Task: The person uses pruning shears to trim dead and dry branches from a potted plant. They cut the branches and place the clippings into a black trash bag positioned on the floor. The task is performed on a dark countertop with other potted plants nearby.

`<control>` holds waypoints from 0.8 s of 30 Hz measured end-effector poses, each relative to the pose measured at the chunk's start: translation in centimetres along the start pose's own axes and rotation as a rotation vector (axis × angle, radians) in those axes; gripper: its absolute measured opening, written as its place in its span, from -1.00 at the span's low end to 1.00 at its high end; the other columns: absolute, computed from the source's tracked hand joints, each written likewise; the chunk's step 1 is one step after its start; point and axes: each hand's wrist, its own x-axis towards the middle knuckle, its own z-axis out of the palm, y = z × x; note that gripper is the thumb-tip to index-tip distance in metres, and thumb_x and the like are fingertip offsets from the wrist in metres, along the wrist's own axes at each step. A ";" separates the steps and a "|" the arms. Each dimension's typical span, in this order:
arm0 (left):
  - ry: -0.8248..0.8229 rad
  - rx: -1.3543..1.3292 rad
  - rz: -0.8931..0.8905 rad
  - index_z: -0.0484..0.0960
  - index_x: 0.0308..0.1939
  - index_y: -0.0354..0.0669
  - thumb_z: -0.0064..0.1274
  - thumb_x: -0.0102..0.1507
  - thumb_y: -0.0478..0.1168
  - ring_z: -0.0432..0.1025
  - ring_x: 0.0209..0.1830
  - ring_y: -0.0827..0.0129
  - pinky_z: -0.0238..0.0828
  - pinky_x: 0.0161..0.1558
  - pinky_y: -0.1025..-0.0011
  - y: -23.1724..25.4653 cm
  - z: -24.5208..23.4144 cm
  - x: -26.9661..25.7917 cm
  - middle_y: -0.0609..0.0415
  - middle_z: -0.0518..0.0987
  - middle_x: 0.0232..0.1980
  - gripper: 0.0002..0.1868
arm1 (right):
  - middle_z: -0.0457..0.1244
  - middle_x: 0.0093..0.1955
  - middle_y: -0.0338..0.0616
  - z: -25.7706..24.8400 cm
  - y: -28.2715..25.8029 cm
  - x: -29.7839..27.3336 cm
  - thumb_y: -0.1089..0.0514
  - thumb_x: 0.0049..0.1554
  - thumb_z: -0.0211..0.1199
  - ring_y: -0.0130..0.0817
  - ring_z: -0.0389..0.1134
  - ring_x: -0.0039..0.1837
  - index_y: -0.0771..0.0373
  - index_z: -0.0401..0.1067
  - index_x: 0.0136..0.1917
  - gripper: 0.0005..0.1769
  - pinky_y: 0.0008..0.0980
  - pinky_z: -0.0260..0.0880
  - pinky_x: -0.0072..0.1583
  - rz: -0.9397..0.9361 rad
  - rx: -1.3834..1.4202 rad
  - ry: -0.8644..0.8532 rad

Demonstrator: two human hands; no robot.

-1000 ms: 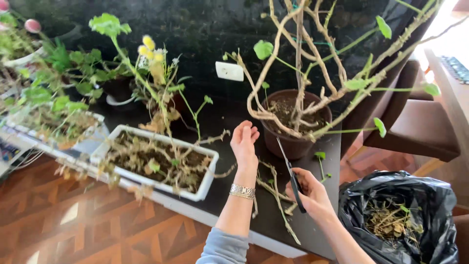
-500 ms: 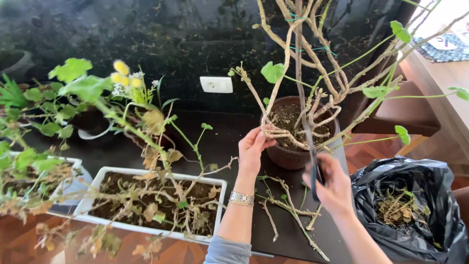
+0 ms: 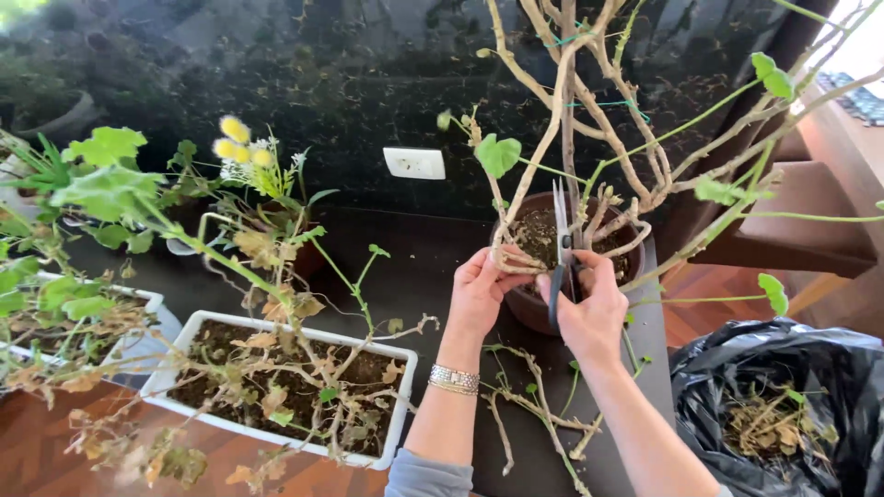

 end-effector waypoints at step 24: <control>0.147 -0.061 0.031 0.55 -0.02 -0.55 -0.02 0.39 -0.23 0.65 -0.34 -0.05 0.71 -0.33 0.13 0.0 -1.3 0.3 -0.48 0.66 -0.20 -0.69 | 0.40 -0.27 -0.32 1.4 0.9 1.6 -0.12 -0.11 0.58 -0.36 0.47 -0.23 -0.03 0.42 0.16 -0.39 -0.34 0.42 0.00 -0.058 -0.019 -0.078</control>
